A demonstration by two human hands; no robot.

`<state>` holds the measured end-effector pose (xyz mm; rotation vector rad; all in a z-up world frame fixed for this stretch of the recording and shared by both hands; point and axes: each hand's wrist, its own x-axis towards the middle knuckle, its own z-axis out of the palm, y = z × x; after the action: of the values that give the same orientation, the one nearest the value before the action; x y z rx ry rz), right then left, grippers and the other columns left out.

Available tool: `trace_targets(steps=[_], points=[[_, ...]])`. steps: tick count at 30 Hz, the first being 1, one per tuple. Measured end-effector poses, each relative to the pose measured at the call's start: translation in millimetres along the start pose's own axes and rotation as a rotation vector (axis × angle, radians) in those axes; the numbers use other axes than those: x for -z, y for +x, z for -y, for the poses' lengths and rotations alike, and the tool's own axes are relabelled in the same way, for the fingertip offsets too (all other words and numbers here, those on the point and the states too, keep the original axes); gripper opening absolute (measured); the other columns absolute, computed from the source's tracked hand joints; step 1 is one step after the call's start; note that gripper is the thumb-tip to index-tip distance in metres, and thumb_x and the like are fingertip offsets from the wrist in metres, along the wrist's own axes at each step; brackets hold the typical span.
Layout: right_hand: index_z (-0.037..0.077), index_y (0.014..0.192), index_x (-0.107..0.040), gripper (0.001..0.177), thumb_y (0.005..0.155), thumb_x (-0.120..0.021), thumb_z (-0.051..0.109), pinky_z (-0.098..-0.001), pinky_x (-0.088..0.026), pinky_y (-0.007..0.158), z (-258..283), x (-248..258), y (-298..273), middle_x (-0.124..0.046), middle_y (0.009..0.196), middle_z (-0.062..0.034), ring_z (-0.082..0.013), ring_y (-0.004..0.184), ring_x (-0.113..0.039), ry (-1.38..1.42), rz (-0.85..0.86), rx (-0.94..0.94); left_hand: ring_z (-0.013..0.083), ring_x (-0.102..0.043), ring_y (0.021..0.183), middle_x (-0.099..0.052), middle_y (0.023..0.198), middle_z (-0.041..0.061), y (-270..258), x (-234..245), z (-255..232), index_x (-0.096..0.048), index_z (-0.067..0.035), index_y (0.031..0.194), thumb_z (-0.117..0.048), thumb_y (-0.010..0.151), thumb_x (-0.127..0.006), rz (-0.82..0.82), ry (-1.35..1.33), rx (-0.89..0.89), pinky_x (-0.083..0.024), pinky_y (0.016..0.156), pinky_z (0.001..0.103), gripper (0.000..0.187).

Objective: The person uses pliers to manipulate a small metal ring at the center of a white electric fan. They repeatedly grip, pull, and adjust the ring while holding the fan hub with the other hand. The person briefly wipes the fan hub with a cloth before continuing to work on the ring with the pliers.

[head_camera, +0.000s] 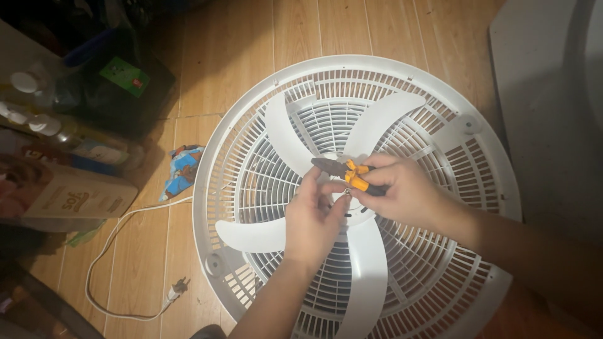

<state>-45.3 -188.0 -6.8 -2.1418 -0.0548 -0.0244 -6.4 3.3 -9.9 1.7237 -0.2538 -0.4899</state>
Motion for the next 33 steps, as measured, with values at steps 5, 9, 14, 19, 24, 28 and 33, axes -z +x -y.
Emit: trace_targets(steps=[5,9,14,19,24,28,33], points=[[0.006,0.104,-0.08,0.023,0.081,-0.075,0.004,-0.0254,-0.061,0.07,5.1,2.1,0.7,-0.073,0.119,-0.0067,-0.0134,0.093,-0.074,0.03,0.036,-0.108,0.0045,-0.062,0.061,-0.077,0.102,0.001,0.0,-0.7,1.4,-0.045,-0.009,0.146,0.0,0.086,-0.071,0.005,-0.035,0.017,-0.058,0.054,0.023,0.066],[0.007,0.105,-0.08,0.025,0.081,-0.076,0.005,-0.0244,-0.063,0.069,7.9,1.9,0.0,-0.072,0.119,-0.0062,-0.0127,0.092,-0.073,0.047,0.03,-0.113,0.0062,-0.066,0.062,-0.077,0.102,0.002,-1.3,2.2,4.7,-0.047,-0.009,0.144,-0.002,0.086,-0.071,-0.005,0.045,-0.035,-0.059,0.055,0.023,0.064],[0.005,0.106,-0.079,0.024,0.082,-0.075,0.004,-0.0247,-0.063,0.071,8.9,1.8,-0.1,-0.073,0.116,-0.0066,-0.0135,0.094,-0.073,0.095,0.039,-0.097,0.0107,-0.066,0.066,-0.077,0.103,0.003,-0.6,2.3,11.6,-0.048,-0.01,0.145,-0.007,0.084,-0.075,-0.041,0.179,-0.166,-0.058,0.058,0.026,0.066],[0.005,0.106,-0.079,0.026,0.081,-0.076,0.006,-0.0253,-0.06,0.067,6.1,1.7,-1.5,-0.072,0.116,-0.006,-0.0129,0.09,-0.072,0.019,0.02,-0.067,0.0136,-0.066,0.071,-0.08,0.103,0.002,-0.2,2.1,17.8,-0.049,-0.01,0.146,-0.008,0.085,-0.077,-0.041,0.214,-0.256,-0.058,0.065,0.027,0.067],[0.004,0.106,-0.079,0.023,0.082,-0.076,0.005,-0.0249,-0.06,0.069,0.2,1.4,-2.6,-0.071,0.117,-0.008,-0.0151,0.092,-0.071,0.076,0.022,-0.026,0.0127,-0.069,0.074,-0.08,0.104,0.002,-1.5,-0.4,17.9,-0.053,-0.01,0.14,-0.006,0.088,-0.075,-0.044,0.18,-0.198,-0.059,0.066,0.027,0.056],[0.004,0.104,-0.079,0.022,0.082,-0.077,0.006,-0.0255,-0.059,0.073,-1.3,0.1,-3.1,-0.073,0.115,-0.0079,-0.0153,0.093,-0.073,0.035,0.016,0.007,0.01,-0.07,0.075,-0.078,0.103,0.002,-1.6,0.1,13.8,-0.055,-0.01,0.138,-0.005,0.088,-0.074,-0.055,0.134,-0.181,-0.06,0.067,0.027,0.054],[0.004,0.105,-0.079,0.024,0.081,-0.077,0.005,-0.0258,-0.061,0.072,0.9,0.2,-2.2,-0.072,0.113,-0.0077,-0.015,0.093,-0.073,0.065,0.01,-0.04,0.0112,-0.063,0.064,-0.077,0.098,0.001,-1.0,2.6,9.0,-0.052,-0.011,0.14,-0.008,0.083,-0.075,-0.047,0.128,-0.085,-0.056,0.059,0.027,0.062]])
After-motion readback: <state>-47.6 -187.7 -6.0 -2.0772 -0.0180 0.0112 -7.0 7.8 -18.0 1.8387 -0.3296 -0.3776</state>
